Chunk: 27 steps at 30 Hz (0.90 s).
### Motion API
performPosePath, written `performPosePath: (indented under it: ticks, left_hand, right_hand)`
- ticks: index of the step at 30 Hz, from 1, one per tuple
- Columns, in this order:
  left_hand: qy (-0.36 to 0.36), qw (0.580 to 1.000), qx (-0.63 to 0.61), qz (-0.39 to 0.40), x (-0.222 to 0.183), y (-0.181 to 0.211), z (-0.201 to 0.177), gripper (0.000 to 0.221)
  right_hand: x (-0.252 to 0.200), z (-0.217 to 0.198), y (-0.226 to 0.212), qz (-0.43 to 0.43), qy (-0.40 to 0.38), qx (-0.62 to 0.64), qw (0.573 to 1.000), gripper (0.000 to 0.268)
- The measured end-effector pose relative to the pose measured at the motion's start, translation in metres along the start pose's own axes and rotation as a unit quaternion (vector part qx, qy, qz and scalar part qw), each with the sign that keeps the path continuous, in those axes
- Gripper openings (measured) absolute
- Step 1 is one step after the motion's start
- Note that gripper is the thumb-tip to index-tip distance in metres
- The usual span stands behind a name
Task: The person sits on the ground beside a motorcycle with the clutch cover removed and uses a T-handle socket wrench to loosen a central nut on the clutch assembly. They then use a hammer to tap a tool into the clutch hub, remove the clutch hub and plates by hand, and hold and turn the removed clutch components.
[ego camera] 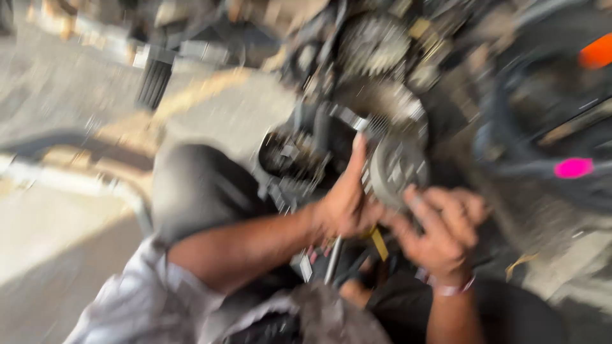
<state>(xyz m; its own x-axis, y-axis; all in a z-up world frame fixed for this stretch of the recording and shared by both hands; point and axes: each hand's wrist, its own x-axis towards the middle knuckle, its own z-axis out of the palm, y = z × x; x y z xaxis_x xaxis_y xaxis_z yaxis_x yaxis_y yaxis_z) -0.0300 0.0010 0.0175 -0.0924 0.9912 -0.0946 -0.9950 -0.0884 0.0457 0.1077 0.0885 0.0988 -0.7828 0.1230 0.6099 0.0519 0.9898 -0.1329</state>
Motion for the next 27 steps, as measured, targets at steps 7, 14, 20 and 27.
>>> performPosePath:
  ticks: [7, 14, 20, 27]
  left_hand:
    - [0.017, 0.993, 0.079, 0.083, -0.02, 0.036, 0.005, 0.087]
    - [0.141, 0.898, 0.404, 0.102, -0.036, 0.099, -0.022, 0.087]
    - [0.274, 0.81, 0.516, 0.041, -0.051, 0.101, -0.018, 0.053]
    - [0.362, 0.818, 0.447, 0.018, -0.036, 0.08, -0.05, 0.027]
  right_hand:
    - [0.001, 0.043, -0.009, -0.106, 0.098, -0.079, 0.986, 0.027]
    - [-0.001, 0.052, -0.006, -0.113, 0.095, -0.078, 0.986, 0.024]
    - [-0.025, 0.083, -0.012, -0.129, -0.034, -0.043, 0.99, 0.028]
    - [-0.038, 0.113, -0.006, -0.114, -0.078, -0.007, 0.99, 0.037]
